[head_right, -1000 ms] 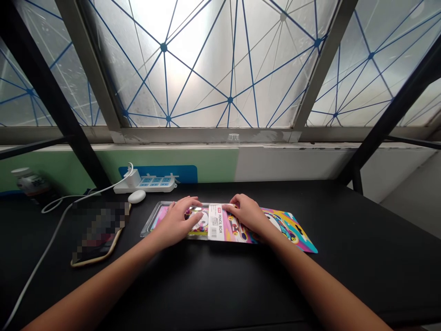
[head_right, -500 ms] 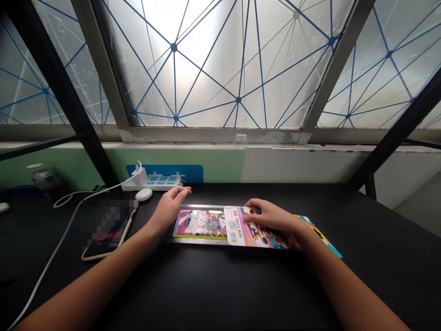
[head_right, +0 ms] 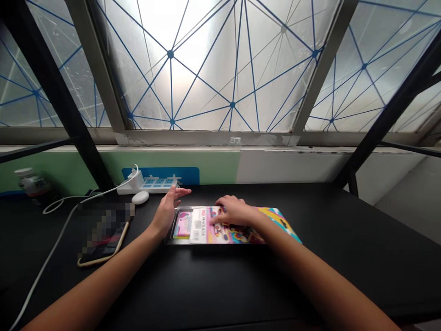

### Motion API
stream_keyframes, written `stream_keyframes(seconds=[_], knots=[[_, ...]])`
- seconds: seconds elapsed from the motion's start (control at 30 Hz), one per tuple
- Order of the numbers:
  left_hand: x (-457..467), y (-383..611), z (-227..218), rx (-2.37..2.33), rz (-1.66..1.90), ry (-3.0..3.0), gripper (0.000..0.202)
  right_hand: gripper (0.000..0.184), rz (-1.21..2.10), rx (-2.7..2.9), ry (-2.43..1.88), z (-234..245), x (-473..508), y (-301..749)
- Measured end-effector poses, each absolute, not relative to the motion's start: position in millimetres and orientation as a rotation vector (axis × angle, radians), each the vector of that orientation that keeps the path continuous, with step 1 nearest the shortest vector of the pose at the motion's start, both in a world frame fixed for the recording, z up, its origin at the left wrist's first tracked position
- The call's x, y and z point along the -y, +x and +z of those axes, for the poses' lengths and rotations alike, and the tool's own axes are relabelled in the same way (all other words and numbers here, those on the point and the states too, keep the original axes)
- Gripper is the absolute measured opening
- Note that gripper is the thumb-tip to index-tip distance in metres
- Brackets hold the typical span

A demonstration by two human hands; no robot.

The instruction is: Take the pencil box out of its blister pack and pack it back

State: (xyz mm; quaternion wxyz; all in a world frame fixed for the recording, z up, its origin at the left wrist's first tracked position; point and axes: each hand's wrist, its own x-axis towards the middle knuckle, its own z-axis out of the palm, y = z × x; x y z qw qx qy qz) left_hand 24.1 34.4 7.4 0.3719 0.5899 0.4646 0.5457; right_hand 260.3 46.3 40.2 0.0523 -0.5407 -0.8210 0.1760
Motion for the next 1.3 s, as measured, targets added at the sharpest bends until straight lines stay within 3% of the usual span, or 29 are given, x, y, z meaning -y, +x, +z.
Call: stream_keyframes(seconds=[0.3,0.47,0.63,0.83,1.07,1.3], knots=[[-23,29,12,-1.169,1.264,1.790,0.040,0.039,0.341,2.641,-1.334,31,-38,170],[-16,30,10,-1.334,0.774,2.379,0.064,0.035,0.356,2.597,-1.303,32,-45,219],[-14,32,11,-1.450,0.525,2.551,0.061,0.038,0.362,2.367,-1.485,23,-52,289],[-17,29,14,-1.504,0.622,2.724,0.054,0.033,0.327,2.287,-1.491,22,-42,293],[-15,23,29,-1.536,0.984,2.984,0.030,0.029,-0.268,2.227,-1.240,36,-20,275],[-4,27,38,-1.422,1.044,3.134,0.013,0.017,-0.419,2.240,-1.120,40,-4,271]])
